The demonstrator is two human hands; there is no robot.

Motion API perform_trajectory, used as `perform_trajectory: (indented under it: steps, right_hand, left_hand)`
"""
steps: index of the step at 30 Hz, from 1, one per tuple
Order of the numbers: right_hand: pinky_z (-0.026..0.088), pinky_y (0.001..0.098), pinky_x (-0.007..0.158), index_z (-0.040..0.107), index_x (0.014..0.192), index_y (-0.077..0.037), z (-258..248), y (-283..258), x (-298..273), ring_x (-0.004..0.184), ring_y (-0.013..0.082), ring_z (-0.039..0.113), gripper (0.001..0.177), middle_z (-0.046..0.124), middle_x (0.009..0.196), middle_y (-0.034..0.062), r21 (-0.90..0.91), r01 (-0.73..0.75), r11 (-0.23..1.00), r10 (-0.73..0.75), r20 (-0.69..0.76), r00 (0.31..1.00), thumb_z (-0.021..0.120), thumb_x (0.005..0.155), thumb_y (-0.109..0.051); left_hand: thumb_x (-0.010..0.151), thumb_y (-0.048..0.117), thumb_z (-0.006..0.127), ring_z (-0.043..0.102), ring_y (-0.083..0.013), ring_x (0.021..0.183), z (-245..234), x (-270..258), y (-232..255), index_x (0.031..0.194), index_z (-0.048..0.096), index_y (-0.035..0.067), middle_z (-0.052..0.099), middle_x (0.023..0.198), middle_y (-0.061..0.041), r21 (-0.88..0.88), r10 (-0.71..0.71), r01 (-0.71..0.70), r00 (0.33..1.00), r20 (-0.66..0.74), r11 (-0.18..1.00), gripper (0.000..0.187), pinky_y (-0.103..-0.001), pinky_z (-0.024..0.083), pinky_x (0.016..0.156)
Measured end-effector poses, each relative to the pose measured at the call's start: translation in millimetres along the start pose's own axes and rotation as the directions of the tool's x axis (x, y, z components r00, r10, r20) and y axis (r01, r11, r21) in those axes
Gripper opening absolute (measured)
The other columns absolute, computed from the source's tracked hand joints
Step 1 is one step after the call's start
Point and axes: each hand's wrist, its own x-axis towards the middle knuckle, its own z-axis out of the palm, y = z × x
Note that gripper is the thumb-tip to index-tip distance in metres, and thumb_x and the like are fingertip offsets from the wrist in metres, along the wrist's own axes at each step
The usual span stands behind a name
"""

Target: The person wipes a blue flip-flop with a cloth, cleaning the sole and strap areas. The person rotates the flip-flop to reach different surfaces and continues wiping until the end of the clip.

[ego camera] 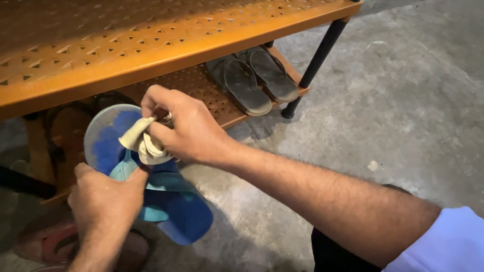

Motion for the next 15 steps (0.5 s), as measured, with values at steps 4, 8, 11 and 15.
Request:
perform_trajectory:
  steps: [4,8,11,15]
  right_hand:
    - [0.056,0.0375,0.089,0.07,0.106,-0.007,3,2,-8,0.103,0.0253,0.065,0.02,0.064,0.1,0.0102,-0.159,0.16,0.974,-0.132,0.171,0.976,0.067,0.086,-0.011]
    - [0.055,0.0399,0.093,0.069,0.114,-0.006,4,7,-11,0.108,0.0325,0.063,0.035,0.059,0.111,0.0175,-0.12,0.095,0.988,-0.033,0.437,0.899,0.074,0.08,-0.01]
    - [0.055,0.0422,0.092,0.071,0.117,-0.006,3,8,-14,0.111,0.0391,0.062,0.046,0.058,0.115,0.0214,-0.182,0.13,0.975,-0.018,0.514,0.858,0.069,0.073,0.002]
    - [0.059,0.0406,0.089,0.074,0.118,-0.011,9,6,-14,0.108,0.0373,0.067,0.047,0.063,0.112,0.0172,-0.293,0.116,0.949,0.058,0.525,0.849,0.067,0.074,0.005]
  left_hand:
    - [0.073,0.051,0.09,0.068,-0.0495,0.105,0,2,-1,0.124,0.054,-0.012,0.066,0.114,-0.037,-0.003,-0.031,0.031,0.999,0.018,1.0,0.088,-0.055,0.056,0.089]
    - [0.074,0.054,0.088,0.068,-0.0503,0.107,-6,9,-3,0.125,0.053,-0.015,0.066,0.115,-0.038,-0.011,-0.04,0.04,0.999,-0.01,0.999,0.092,-0.054,0.056,0.092]
    - [0.072,0.055,0.091,0.066,-0.0516,0.108,-14,13,-2,0.124,0.053,-0.016,0.064,0.116,-0.04,0.033,-0.041,0.042,0.999,-0.034,0.999,0.096,-0.055,0.055,0.092]
    - [0.072,0.052,0.09,0.066,-0.0524,0.107,-19,10,-2,0.13,0.05,-0.014,0.064,0.116,-0.04,0.041,-0.05,0.05,0.999,-0.002,0.998,0.097,-0.055,0.054,0.093]
